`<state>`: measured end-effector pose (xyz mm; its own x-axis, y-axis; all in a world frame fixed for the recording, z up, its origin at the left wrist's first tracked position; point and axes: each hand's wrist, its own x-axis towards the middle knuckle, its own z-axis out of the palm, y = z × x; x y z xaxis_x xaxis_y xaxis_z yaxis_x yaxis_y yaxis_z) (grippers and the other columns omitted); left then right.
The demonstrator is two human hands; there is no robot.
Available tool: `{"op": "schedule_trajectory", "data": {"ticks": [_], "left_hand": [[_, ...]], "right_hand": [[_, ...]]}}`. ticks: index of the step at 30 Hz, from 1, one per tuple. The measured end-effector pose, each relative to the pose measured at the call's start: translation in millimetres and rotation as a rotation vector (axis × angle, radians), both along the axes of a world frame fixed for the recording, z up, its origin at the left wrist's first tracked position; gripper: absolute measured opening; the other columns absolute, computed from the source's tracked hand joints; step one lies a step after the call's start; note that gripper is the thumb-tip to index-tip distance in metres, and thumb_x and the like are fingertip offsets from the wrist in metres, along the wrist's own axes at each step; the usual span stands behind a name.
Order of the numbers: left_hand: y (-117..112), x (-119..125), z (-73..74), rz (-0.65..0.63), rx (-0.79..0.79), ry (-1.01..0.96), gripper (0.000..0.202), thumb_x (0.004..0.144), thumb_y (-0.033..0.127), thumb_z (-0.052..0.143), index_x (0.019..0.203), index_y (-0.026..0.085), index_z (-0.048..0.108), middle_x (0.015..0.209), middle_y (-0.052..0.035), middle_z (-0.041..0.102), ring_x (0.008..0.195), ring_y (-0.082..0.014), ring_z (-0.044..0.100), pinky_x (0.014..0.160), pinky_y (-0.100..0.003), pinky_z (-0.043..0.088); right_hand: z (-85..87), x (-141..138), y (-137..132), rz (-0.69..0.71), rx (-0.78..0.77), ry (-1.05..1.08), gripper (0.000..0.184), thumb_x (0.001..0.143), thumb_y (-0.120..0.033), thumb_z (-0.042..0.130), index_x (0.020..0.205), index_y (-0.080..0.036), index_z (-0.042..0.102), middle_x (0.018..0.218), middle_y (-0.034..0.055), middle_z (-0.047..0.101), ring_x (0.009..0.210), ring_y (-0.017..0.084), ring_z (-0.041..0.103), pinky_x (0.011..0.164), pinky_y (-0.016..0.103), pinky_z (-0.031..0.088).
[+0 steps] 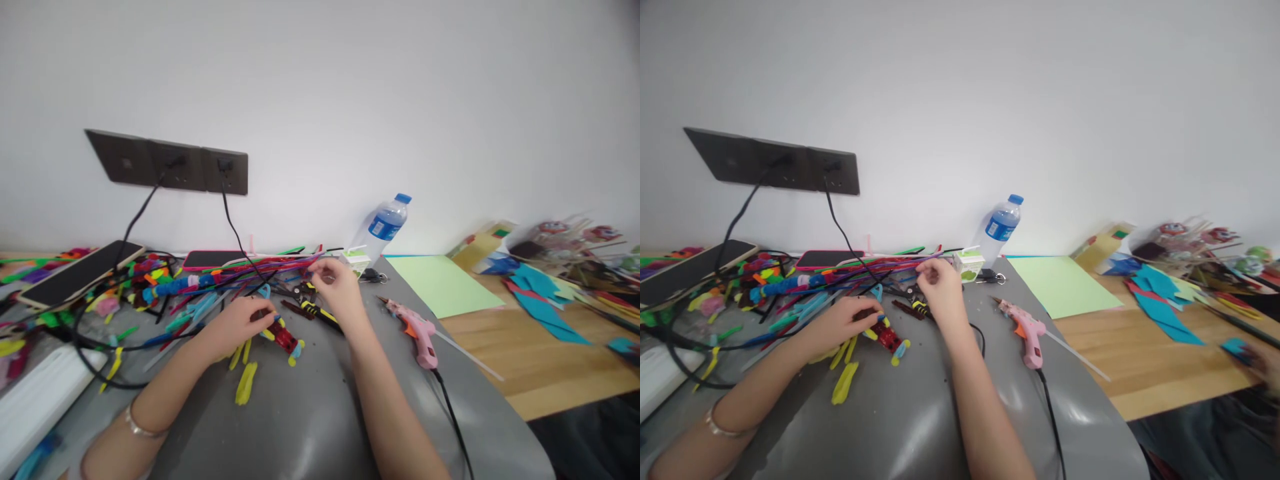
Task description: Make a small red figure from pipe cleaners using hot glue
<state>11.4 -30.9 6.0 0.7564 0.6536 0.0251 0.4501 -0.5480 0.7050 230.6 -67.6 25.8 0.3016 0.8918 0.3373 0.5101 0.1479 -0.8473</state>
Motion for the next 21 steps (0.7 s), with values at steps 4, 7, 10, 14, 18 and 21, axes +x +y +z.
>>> {"op": "schedule_trajectory", "data": {"ticks": [4, 7, 10, 14, 18, 21], "left_hand": [[5, -1, -5.4, 0.064, 0.021, -0.034, 0.028, 0.092, 0.037, 0.046, 0.092, 0.019, 0.068, 0.086, -0.0022, 0.071, 0.078, -0.0186, 0.063, 0.073, -0.026, 0.042], [7, 0, -10.0, 0.087, 0.048, -0.044, 0.026, 0.091, 0.035, 0.047, 0.091, 0.019, 0.068, 0.088, -0.0030, 0.071, 0.078, -0.0190, 0.063, 0.073, -0.026, 0.043], [8, 0, -13.1, 0.104, 0.070, -0.062, 0.023, 0.089, 0.033, 0.049, 0.095, 0.019, 0.068, 0.092, -0.0038, 0.071, 0.075, -0.0180, 0.062, 0.073, -0.027, 0.045], [9, 0, -13.7, 0.151, 0.065, -0.114, 0.022, 0.088, 0.031, 0.051, 0.098, 0.019, 0.066, 0.093, -0.0038, 0.070, 0.070, -0.0160, 0.060, 0.070, -0.027, 0.047], [7, 2, -11.9, 0.199, 0.046, -0.209, 0.021, 0.087, 0.032, 0.053, 0.098, 0.019, 0.066, 0.089, -0.0028, 0.068, 0.069, -0.0145, 0.057, 0.066, -0.025, 0.046], [5, 4, -11.2, 0.224, -0.001, -0.282, 0.023, 0.087, 0.034, 0.054, 0.099, 0.018, 0.065, 0.086, -0.0021, 0.066, 0.070, -0.0140, 0.056, 0.063, -0.024, 0.045]], "right_hand": [[-11.1, -18, 7, 0.135, 0.077, 0.152, 0.017, 0.072, -0.019, 0.055, 0.083, -0.017, 0.068, 0.084, 0.0054, 0.068, 0.074, 0.016, 0.064, 0.067, 0.028, 0.052], [-19.0, -21, 12, 0.225, 0.067, 0.237, 0.014, 0.073, -0.020, 0.057, 0.082, -0.018, 0.068, 0.088, 0.0058, 0.071, 0.080, 0.017, 0.066, 0.070, 0.028, 0.053], [-21.2, -24, 13, 0.301, 0.011, 0.348, 0.012, 0.073, -0.023, 0.061, 0.083, -0.019, 0.067, 0.083, 0.0042, 0.072, 0.078, 0.017, 0.067, 0.072, 0.030, 0.054], [-16.3, -27, 11, 0.369, -0.007, 0.477, 0.015, 0.072, -0.028, 0.069, 0.084, -0.020, 0.064, 0.082, 0.0027, 0.071, 0.080, 0.017, 0.068, 0.076, 0.031, 0.055], [-11.2, -29, 7, 0.441, -0.033, 0.461, 0.016, 0.074, -0.032, 0.071, 0.078, -0.020, 0.063, 0.082, 0.0027, 0.070, 0.080, 0.017, 0.066, 0.077, 0.032, 0.053], [-9.1, -29, 4, 0.476, -0.055, 0.369, 0.015, 0.076, -0.033, 0.071, 0.079, -0.020, 0.064, 0.079, 0.0014, 0.067, 0.073, 0.015, 0.061, 0.069, 0.028, 0.050]]}}
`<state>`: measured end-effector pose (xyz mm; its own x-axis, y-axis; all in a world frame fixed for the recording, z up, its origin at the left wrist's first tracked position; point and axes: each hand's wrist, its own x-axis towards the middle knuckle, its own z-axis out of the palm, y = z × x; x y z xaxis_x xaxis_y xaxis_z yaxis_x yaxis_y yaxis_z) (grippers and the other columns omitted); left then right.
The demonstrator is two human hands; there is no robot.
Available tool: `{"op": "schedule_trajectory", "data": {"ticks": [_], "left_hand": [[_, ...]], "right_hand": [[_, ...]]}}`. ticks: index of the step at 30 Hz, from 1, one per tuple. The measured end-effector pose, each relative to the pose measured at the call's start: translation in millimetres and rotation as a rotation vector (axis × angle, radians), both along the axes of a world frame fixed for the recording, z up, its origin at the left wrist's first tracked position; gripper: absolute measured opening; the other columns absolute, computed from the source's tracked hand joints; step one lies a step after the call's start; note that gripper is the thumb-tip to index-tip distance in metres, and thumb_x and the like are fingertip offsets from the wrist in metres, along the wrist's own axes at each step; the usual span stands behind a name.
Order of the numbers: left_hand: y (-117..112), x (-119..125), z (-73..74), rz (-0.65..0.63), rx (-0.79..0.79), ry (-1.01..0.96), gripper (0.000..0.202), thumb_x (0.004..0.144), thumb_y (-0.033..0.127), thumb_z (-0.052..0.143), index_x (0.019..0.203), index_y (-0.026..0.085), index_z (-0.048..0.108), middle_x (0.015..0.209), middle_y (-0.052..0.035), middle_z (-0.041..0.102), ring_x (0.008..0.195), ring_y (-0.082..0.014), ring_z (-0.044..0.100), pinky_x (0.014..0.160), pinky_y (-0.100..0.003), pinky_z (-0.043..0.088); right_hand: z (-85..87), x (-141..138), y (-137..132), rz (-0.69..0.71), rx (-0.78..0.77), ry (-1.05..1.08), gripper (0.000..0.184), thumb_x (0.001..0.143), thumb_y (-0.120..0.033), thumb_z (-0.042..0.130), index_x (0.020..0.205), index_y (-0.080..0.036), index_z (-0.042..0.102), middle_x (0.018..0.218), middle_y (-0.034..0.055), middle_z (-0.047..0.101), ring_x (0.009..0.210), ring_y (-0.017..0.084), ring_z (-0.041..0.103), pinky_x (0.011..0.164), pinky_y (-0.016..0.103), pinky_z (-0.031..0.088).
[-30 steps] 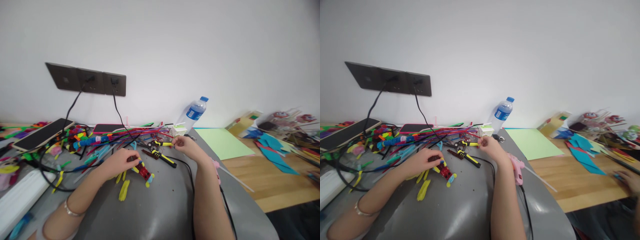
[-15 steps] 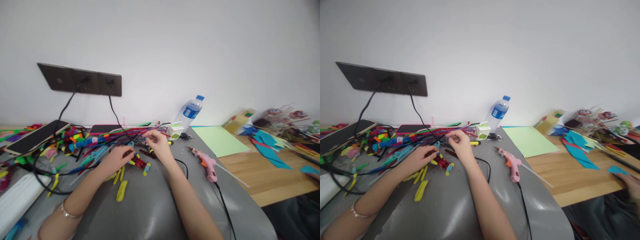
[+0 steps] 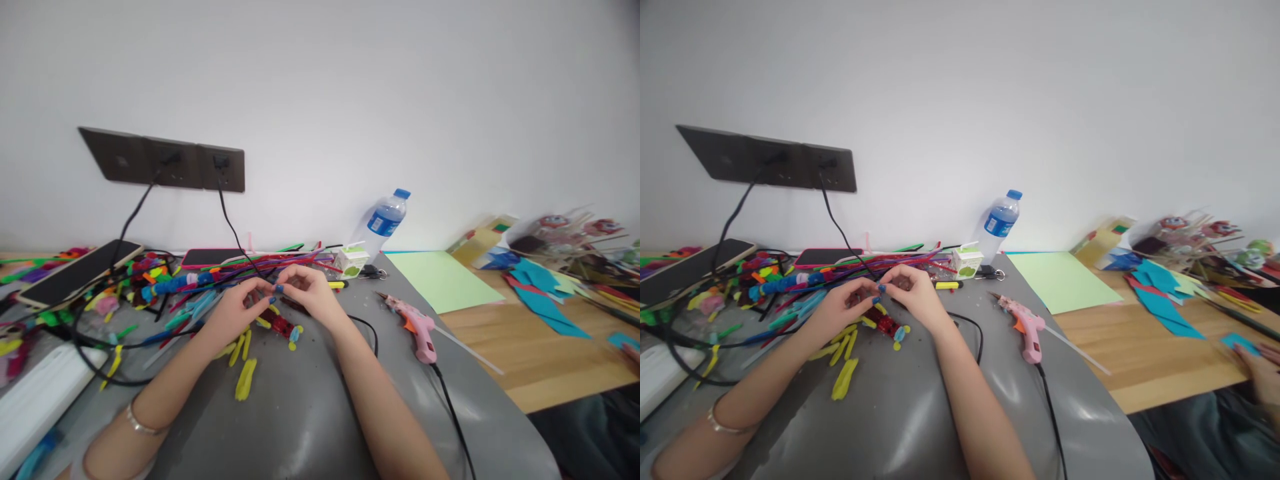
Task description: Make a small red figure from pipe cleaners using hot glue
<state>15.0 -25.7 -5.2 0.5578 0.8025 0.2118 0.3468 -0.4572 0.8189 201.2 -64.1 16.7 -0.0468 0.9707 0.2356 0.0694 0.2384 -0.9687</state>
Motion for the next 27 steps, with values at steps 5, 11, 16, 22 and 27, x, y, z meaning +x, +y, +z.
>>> {"op": "schedule_trajectory", "data": {"ticks": [5, 11, 16, 22, 27], "left_hand": [[-1, 1, -0.3, -0.025, -0.099, -0.138, 0.025, 0.087, 0.038, 0.056, 0.097, 0.017, 0.066, 0.082, -0.0023, 0.064, 0.070, -0.0139, 0.055, 0.064, -0.025, 0.046], [-2, 0, 2.7, -0.021, -0.082, -0.149, 0.023, 0.085, 0.038, 0.058, 0.088, 0.016, 0.065, 0.076, -0.0016, 0.062, 0.067, -0.0133, 0.053, 0.062, -0.026, 0.045], [-4, 0, 6.5, -0.057, -0.106, -0.170, 0.023, 0.086, 0.038, 0.057, 0.088, 0.016, 0.064, 0.075, -0.0009, 0.061, 0.067, -0.0129, 0.053, 0.061, -0.024, 0.044], [-3, -1, 13.4, 0.014, -0.133, -0.244, 0.028, 0.084, 0.044, 0.059, 0.084, 0.016, 0.065, 0.074, -0.0016, 0.062, 0.069, -0.0143, 0.055, 0.062, -0.024, 0.044], [7, -6, 11.1, 0.250, -0.149, -0.442, 0.030, 0.078, 0.047, 0.065, 0.084, 0.018, 0.065, 0.078, -0.0024, 0.064, 0.066, -0.0131, 0.054, 0.059, -0.024, 0.043]], "right_hand": [[3.9, -1, -4, 0.028, 0.065, -0.128, 0.010, 0.079, -0.028, 0.069, 0.081, -0.019, 0.065, 0.077, -0.0010, 0.059, 0.062, 0.011, 0.047, 0.057, 0.024, 0.037], [5.6, 0, -5, 0.041, 0.058, -0.178, 0.011, 0.080, -0.029, 0.067, 0.082, -0.018, 0.065, 0.074, -0.0023, 0.056, 0.057, 0.010, 0.040, 0.054, 0.024, 0.031], [6.3, 0, -6, 0.061, 0.068, -0.223, 0.010, 0.083, -0.029, 0.064, 0.084, -0.019, 0.065, 0.080, -0.0005, 0.058, 0.060, 0.011, 0.044, 0.056, 0.024, 0.033], [12.0, 14, -5, -0.125, 0.153, -0.072, 0.008, 0.084, -0.026, 0.060, 0.087, -0.020, 0.063, 0.079, 0.0008, 0.061, 0.068, 0.013, 0.052, 0.061, 0.026, 0.039], [22.7, 63, -5, -0.772, 0.363, 0.329, 0.015, 0.079, -0.030, 0.060, 0.090, -0.022, 0.054, 0.052, -0.0123, 0.029, 0.043, 0.007, 0.023, 0.047, 0.021, 0.024]]}}
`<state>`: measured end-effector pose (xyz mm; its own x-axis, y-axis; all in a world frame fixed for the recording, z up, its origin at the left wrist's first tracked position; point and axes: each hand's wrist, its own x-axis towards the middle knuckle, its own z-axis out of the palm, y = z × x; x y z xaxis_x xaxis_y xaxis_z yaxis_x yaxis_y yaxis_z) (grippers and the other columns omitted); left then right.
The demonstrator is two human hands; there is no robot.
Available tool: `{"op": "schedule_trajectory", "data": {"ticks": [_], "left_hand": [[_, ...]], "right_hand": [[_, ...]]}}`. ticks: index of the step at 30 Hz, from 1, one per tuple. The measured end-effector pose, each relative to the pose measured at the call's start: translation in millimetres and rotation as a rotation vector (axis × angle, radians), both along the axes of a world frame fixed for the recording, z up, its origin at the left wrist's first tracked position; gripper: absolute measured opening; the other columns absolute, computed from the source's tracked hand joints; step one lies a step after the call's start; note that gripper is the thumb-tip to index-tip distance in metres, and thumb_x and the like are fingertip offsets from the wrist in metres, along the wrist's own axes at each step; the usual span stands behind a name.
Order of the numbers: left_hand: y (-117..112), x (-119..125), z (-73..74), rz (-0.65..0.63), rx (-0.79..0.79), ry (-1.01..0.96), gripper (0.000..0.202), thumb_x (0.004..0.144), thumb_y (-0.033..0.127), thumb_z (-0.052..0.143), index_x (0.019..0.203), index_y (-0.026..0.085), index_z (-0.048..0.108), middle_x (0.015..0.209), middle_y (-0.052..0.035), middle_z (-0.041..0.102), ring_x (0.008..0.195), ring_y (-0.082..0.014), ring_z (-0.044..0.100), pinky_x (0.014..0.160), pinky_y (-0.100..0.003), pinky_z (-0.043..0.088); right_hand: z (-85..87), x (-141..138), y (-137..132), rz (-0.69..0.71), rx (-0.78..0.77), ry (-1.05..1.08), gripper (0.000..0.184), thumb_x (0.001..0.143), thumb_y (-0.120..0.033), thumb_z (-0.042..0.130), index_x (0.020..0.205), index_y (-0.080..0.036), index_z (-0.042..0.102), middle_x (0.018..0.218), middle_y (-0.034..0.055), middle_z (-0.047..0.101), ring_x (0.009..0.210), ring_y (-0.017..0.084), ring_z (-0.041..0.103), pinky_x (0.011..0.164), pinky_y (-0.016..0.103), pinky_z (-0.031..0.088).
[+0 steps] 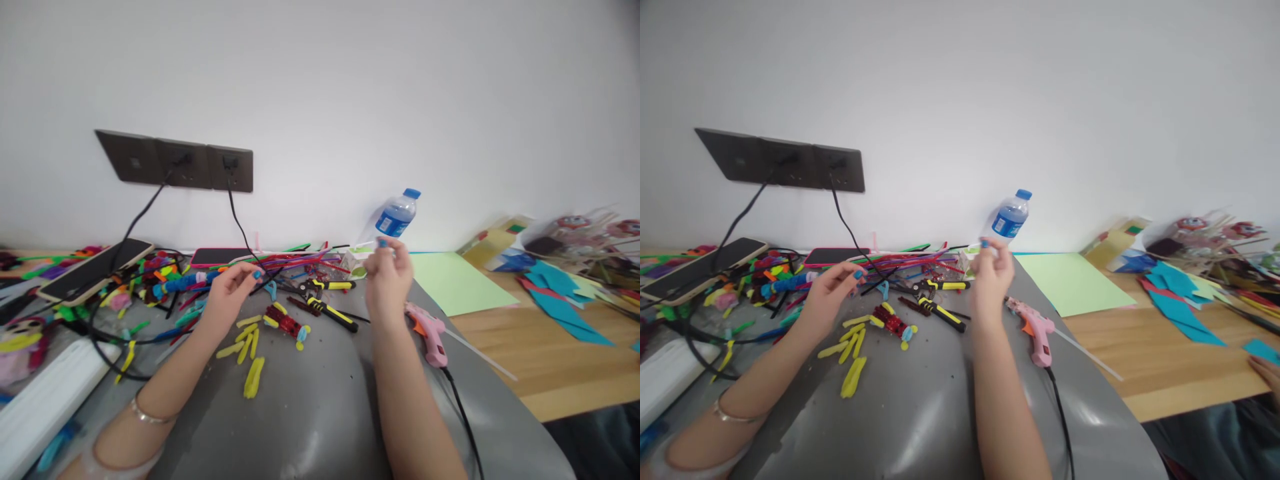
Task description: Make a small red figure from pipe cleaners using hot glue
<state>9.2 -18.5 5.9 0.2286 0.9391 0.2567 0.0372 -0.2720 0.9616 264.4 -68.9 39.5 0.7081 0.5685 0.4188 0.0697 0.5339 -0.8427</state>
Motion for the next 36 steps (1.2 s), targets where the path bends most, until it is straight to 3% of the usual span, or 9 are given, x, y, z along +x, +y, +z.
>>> {"op": "schedule_trajectory", "data": {"ticks": [3, 5, 11, 14, 17, 24, 30, 36], "left_hand": [[7, -3, -3.3, 0.137, -0.060, -0.129, 0.029, 0.078, 0.048, 0.065, 0.085, 0.019, 0.064, 0.075, -0.0015, 0.063, 0.061, -0.0113, 0.051, 0.055, -0.022, 0.041], [10, -5, -4.5, 0.176, -0.069, -0.164, 0.028, 0.079, 0.047, 0.065, 0.083, 0.019, 0.064, 0.073, -0.0010, 0.062, 0.060, -0.0105, 0.050, 0.054, -0.021, 0.041], [6, -2, -4.5, 0.127, -0.026, -0.135, 0.031, 0.075, 0.047, 0.070, 0.084, 0.018, 0.067, 0.074, -0.0017, 0.065, 0.063, -0.0117, 0.055, 0.057, -0.021, 0.044], [2, 0, -4.6, 0.046, 0.005, -0.099, 0.030, 0.074, 0.046, 0.072, 0.082, 0.018, 0.070, 0.080, -0.0046, 0.069, 0.067, -0.0137, 0.059, 0.060, -0.023, 0.047], [-1, 2, -5.2, -0.017, 0.013, -0.074, 0.027, 0.077, 0.044, 0.069, 0.084, 0.018, 0.073, 0.087, -0.0069, 0.072, 0.072, -0.0156, 0.062, 0.063, -0.024, 0.049], [-8, 6, -2.5, -0.130, 0.031, -0.035, 0.025, 0.082, 0.041, 0.066, 0.087, 0.017, 0.073, 0.084, -0.0064, 0.074, 0.074, -0.0172, 0.065, 0.067, -0.026, 0.052], [-10, 7, -0.5, -0.212, 0.042, -0.045, 0.024, 0.082, 0.039, 0.067, 0.088, 0.017, 0.074, 0.086, -0.0063, 0.075, 0.077, -0.0173, 0.067, 0.069, -0.026, 0.053], [-7, 5, -5.7, -0.112, 0.029, -0.061, 0.024, 0.080, 0.040, 0.068, 0.086, 0.017, 0.075, 0.084, -0.0064, 0.074, 0.071, -0.0156, 0.063, 0.064, -0.024, 0.050]], "right_hand": [[6.2, 21, -3, -0.168, 0.118, 0.121, 0.019, 0.076, -0.030, 0.062, 0.086, -0.022, 0.049, 0.052, -0.0137, 0.023, 0.042, 0.006, 0.016, 0.045, 0.019, 0.021], [7.2, 23, -3, -0.163, 0.128, 0.135, 0.019, 0.076, -0.031, 0.063, 0.084, -0.022, 0.048, 0.052, -0.0138, 0.021, 0.042, 0.006, 0.014, 0.044, 0.019, 0.020], [-3.8, -11, 4, 0.137, -0.045, -0.090, 0.022, 0.082, -0.041, 0.064, 0.085, -0.021, 0.056, 0.052, -0.0110, 0.028, 0.043, 0.007, 0.022, 0.044, 0.022, 0.019], [-7.5, -28, 2, 0.304, -0.142, -0.286, 0.022, 0.086, -0.042, 0.062, 0.084, -0.020, 0.061, 0.054, -0.0066, 0.040, 0.047, 0.009, 0.034, 0.046, 0.023, 0.026], [-8.2, -39, -3, 0.451, -0.237, -0.501, 0.017, 0.088, -0.036, 0.059, 0.085, -0.020, 0.065, 0.064, -0.0010, 0.054, 0.057, 0.013, 0.047, 0.052, 0.026, 0.036], [-10.8, -58, -5, 0.650, -0.321, -0.858, 0.015, 0.083, -0.020, 0.063, 0.098, -0.020, 0.067, 0.081, 0.0018, 0.058, 0.067, 0.015, 0.047, 0.064, 0.029, 0.040], [-14.6, -68, -4, 0.680, -0.341, -0.785, 0.003, 0.084, -0.021, 0.061, 0.082, -0.020, 0.063, 0.073, -0.0005, 0.056, 0.063, 0.014, 0.044, 0.060, 0.028, 0.036], [-12.1, -60, -2, 0.579, -0.266, -0.539, 0.010, 0.082, -0.024, 0.064, 0.074, -0.018, 0.063, 0.071, -0.0006, 0.059, 0.062, 0.013, 0.048, 0.060, 0.026, 0.038]]}}
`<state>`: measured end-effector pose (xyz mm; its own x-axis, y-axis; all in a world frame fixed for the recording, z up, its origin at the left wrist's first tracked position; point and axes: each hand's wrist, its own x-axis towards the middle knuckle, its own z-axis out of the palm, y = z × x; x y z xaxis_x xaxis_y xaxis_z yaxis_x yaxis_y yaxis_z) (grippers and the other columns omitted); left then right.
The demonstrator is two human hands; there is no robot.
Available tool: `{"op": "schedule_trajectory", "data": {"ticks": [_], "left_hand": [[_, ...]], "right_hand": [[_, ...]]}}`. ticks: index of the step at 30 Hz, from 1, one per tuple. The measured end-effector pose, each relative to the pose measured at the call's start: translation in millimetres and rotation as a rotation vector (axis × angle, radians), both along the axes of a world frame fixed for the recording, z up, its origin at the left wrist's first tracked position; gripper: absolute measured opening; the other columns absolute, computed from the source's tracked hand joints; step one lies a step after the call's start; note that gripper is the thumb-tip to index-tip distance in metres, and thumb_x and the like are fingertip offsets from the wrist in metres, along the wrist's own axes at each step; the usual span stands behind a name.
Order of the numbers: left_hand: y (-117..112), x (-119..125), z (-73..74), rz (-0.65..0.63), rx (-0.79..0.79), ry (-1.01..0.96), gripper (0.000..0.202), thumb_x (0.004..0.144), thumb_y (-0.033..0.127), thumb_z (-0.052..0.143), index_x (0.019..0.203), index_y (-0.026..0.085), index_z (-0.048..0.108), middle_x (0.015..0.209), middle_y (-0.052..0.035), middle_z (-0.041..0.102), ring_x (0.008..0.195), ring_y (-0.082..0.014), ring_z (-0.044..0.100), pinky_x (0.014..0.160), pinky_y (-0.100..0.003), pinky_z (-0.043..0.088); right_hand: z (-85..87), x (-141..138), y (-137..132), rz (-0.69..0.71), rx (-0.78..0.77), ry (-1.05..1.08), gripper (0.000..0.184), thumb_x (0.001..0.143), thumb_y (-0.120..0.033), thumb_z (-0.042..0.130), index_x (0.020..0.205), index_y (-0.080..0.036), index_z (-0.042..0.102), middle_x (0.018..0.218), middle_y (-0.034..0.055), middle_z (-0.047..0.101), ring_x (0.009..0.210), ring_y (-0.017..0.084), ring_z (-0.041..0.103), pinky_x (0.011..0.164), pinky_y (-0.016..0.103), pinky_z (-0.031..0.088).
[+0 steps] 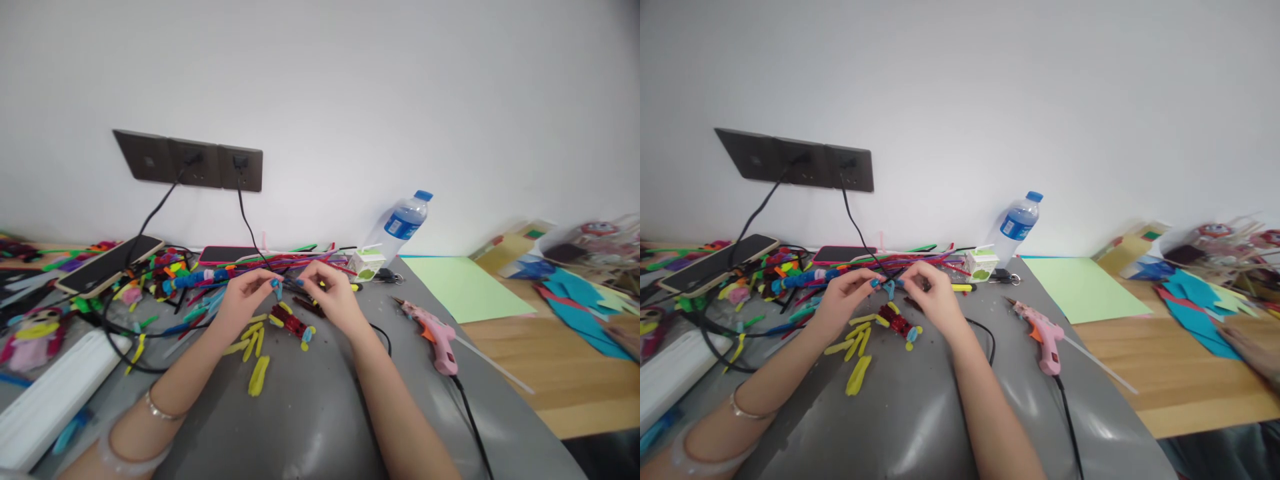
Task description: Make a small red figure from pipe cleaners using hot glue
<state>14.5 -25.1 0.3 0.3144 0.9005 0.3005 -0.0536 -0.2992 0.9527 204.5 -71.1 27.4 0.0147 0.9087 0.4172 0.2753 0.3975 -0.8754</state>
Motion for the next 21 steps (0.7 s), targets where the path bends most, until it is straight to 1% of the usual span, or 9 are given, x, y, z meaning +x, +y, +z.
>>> {"op": "schedule_trajectory", "data": {"ticks": [3, 6, 9, 11, 13, 15, 17, 19, 21], "left_hand": [[3, -1, -1.8, 0.087, -0.044, -0.055, 0.024, 0.078, 0.040, 0.070, 0.085, 0.018, 0.075, 0.085, -0.0063, 0.073, 0.068, -0.0136, 0.060, 0.061, -0.023, 0.048], [6, -2, -1.7, 0.165, -0.122, -0.140, 0.026, 0.074, 0.041, 0.074, 0.086, 0.018, 0.075, 0.080, -0.0048, 0.071, 0.064, -0.0121, 0.057, 0.057, -0.021, 0.044], [9, -3, -1.1, 0.228, -0.206, -0.227, 0.029, 0.070, 0.042, 0.077, 0.086, 0.019, 0.074, 0.071, -0.0016, 0.066, 0.060, -0.0102, 0.053, 0.053, -0.019, 0.040], [10, -4, -1.2, 0.241, -0.232, -0.262, 0.030, 0.068, 0.042, 0.078, 0.086, 0.019, 0.074, 0.070, -0.0007, 0.065, 0.060, -0.0095, 0.052, 0.053, -0.019, 0.040], [10, -4, -1.7, 0.236, -0.242, -0.267, 0.030, 0.067, 0.042, 0.079, 0.087, 0.019, 0.074, 0.069, -0.0002, 0.065, 0.059, -0.0090, 0.051, 0.053, -0.018, 0.040], [10, -4, -2.2, 0.231, -0.242, -0.257, 0.030, 0.068, 0.042, 0.078, 0.087, 0.019, 0.073, 0.068, 0.0001, 0.065, 0.058, -0.0087, 0.050, 0.052, -0.018, 0.039], [10, -4, -2.4, 0.219, -0.225, -0.232, 0.030, 0.069, 0.042, 0.077, 0.087, 0.019, 0.073, 0.068, -0.0003, 0.064, 0.057, -0.0091, 0.050, 0.051, -0.019, 0.038], [9, -4, -2.3, 0.201, -0.190, -0.182, 0.028, 0.072, 0.042, 0.075, 0.087, 0.018, 0.073, 0.069, -0.0017, 0.065, 0.058, -0.0103, 0.051, 0.052, -0.020, 0.039], [8, -4, -2.3, 0.171, -0.138, -0.119, 0.026, 0.075, 0.041, 0.072, 0.087, 0.018, 0.074, 0.074, -0.0035, 0.068, 0.061, -0.0115, 0.053, 0.053, -0.021, 0.041]], "right_hand": [[0.4, 17, 4, -0.188, 0.104, 0.251, 0.013, 0.080, -0.029, 0.069, 0.076, -0.018, 0.063, 0.067, -0.0020, 0.057, 0.060, 0.012, 0.049, 0.057, 0.025, 0.038], [2.7, 43, 7, -0.370, 0.207, 0.427, 0.021, 0.083, -0.038, 0.067, 0.079, -0.021, 0.057, 0.064, -0.0063, 0.050, 0.054, 0.008, 0.044, 0.052, 0.022, 0.035], [9.0, 68, 4, -0.581, 0.318, 0.652, 0.033, 0.071, -0.040, 0.078, 0.073, -0.021, 0.052, 0.064, -0.0079, 0.048, 0.052, 0.006, 0.043, 0.050, 0.019, 0.035], [14.6, 79, 1, -0.647, 0.358, 0.724, 0.035, 0.068, -0.038, 0.081, 0.070, -0.020, 0.051, 0.063, -0.0083, 0.048, 0.052, 0.005, 0.044, 0.050, 0.017, 0.036], [19.8, 83, -1, -0.603, 0.340, 0.791, 0.036, 0.068, -0.036, 0.081, 0.069, -0.020, 0.049, 0.063, -0.0085, 0.046, 0.052, 0.005, 0.044, 0.049, 0.016, 0.037], [23.2, 80, -2, -0.428, 0.238, 0.845, 0.036, 0.070, -0.037, 0.079, 0.069, -0.021, 0.047, 0.061, -0.0090, 0.041, 0.049, 0.005, 0.040, 0.047, 0.016, 0.036], [23.7, 70, -1, -0.216, 0.099, 0.821, 0.036, 0.073, -0.041, 0.076, 0.069, -0.022, 0.046, 0.058, -0.0092, 0.035, 0.047, 0.007, 0.036, 0.046, 0.019, 0.035], [20.8, 56, 0, -0.109, 0.014, 0.681, 0.035, 0.076, -0.047, 0.072, 0.069, -0.022, 0.049, 0.056, -0.0081, 0.036, 0.048, 0.009, 0.037, 0.047, 0.021, 0.036], [15.6, 38, 1, -0.108, -0.002, 0.439, 0.031, 0.077, -0.049, 0.071, 0.072, -0.022, 0.056, 0.059, -0.0051, 0.045, 0.055, 0.011, 0.044, 0.051, 0.023, 0.038]]}}
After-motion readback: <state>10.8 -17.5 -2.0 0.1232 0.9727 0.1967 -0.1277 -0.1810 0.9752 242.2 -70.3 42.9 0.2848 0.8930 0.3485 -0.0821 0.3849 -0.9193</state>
